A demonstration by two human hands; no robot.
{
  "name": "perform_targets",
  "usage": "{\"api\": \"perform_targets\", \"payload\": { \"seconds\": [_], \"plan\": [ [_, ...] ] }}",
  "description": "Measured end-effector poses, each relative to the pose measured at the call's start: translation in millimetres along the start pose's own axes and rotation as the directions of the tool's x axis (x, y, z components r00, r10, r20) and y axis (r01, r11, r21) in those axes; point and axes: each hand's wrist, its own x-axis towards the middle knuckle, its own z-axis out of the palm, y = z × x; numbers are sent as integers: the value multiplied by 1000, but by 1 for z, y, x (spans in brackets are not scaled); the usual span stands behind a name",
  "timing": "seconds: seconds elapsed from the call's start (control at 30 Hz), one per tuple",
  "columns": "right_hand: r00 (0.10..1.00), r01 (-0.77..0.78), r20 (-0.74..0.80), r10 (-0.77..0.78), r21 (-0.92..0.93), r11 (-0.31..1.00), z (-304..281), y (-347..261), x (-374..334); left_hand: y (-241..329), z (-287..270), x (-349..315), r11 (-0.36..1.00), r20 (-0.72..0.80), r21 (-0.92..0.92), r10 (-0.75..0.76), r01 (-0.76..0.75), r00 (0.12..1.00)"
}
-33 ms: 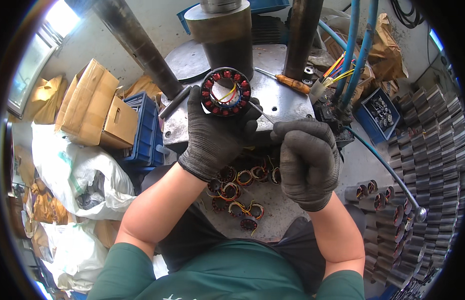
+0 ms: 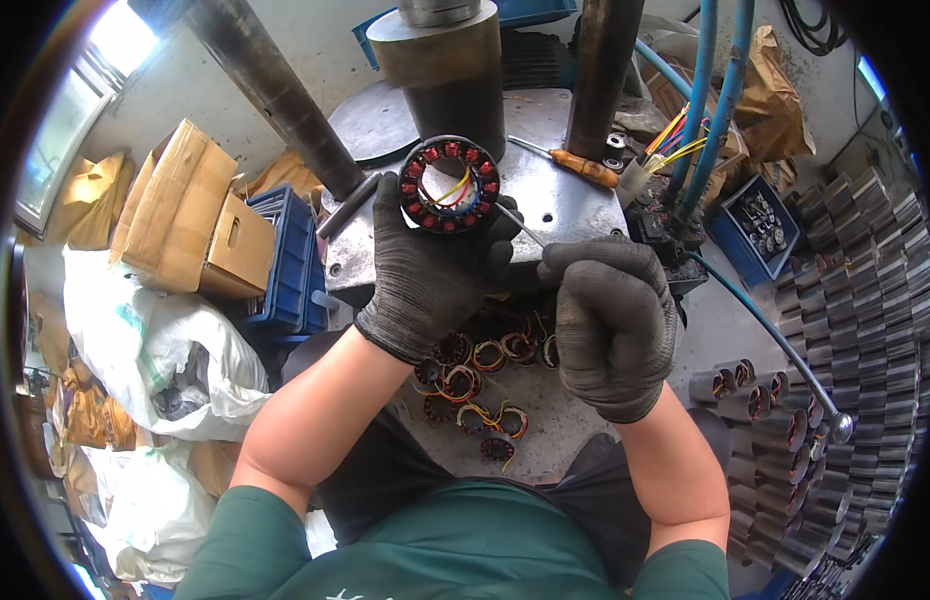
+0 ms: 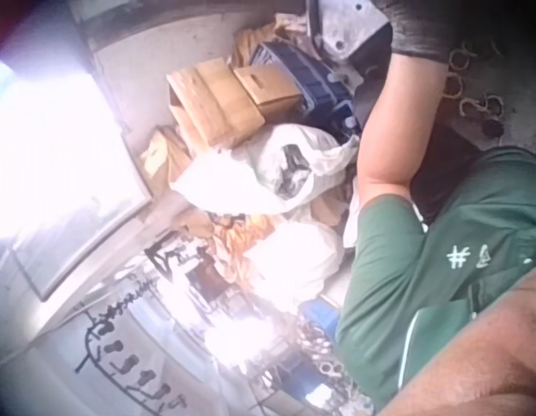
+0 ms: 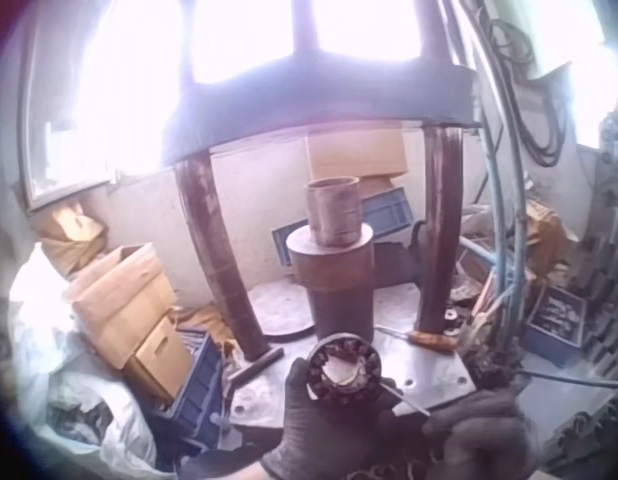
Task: The person prepares electric motor stators by hand-threading colorful wires through the metal core and then uses a hydraulic press to fit a metal sleeve over each assembled stator.
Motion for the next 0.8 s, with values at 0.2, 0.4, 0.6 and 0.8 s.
{"api": "perform_targets", "payload": {
  "seconds": [0.2,0.4,0.6,0.8],
  "plan": [
    [1000,29,14,-28,-48,998,1,-1,3,2,-7,1,998,131,-20,-51,54,990],
    [996,37,-87,-26,128,991,-6,0,2,-6,8,0,990,97,101,91,-100,991],
    [992,100,-93,-85,173,980,-21,-17,12,-7,3,0,918,245,301,186,-257,952],
    [980,79,-191,-47,160,984,-27,-58,24,-6,6,-10,501,366,689,382,-523,849]
  ]
}}
